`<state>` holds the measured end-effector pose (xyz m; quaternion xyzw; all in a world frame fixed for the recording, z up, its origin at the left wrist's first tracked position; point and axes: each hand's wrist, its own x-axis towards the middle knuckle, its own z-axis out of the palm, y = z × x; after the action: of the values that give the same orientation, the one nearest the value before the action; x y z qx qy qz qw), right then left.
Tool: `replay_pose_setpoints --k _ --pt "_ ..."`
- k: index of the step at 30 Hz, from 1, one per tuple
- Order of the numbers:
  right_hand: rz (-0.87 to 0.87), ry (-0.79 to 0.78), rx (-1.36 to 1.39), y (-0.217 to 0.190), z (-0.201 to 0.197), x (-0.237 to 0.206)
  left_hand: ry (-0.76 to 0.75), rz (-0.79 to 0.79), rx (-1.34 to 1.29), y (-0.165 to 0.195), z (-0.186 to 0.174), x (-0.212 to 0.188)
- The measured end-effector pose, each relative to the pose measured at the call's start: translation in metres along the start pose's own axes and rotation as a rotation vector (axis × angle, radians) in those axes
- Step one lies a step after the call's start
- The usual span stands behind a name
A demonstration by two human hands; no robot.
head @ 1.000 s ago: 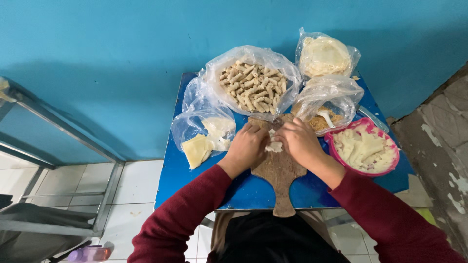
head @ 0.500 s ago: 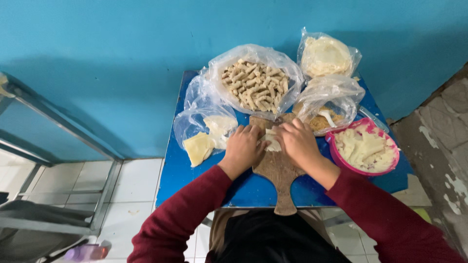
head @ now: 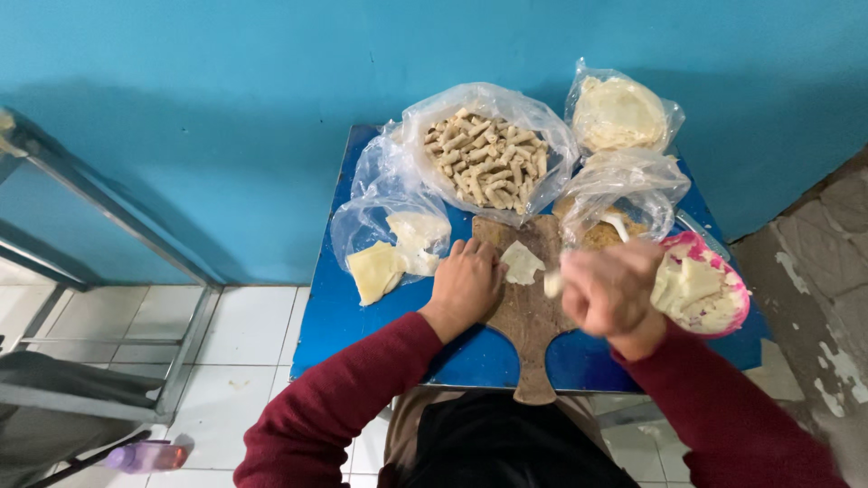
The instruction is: The person lays thin dough sheets on a wooden board, spoons brown powder filling from a plastic bag onto a sheet, folds and rolls the sheet by hand, and places the finished roll into a pink bowl, repeating the cycle with more sheets.
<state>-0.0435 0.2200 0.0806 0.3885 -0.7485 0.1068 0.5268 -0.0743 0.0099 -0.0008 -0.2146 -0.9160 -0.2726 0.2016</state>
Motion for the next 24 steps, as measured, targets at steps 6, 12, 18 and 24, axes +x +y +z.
replay_pose_setpoints --k 6,12,18,24 --pt "0.437 -0.347 -0.139 0.030 0.027 0.022 0.042 0.018 -0.070 0.003 -0.005 0.000" --pt "0.631 -0.901 -0.486 0.063 -0.002 -0.021 -0.051 -0.056 -0.109 0.006 0.002 0.000" --pt "0.705 -0.845 -0.334 0.080 0.009 -0.047 0.140 0.133 -0.250 0.010 0.004 -0.001" --pt "0.639 -0.999 -0.439 0.087 0.015 -0.053 0.066 0.069 -0.317 0.005 -0.003 -0.001"
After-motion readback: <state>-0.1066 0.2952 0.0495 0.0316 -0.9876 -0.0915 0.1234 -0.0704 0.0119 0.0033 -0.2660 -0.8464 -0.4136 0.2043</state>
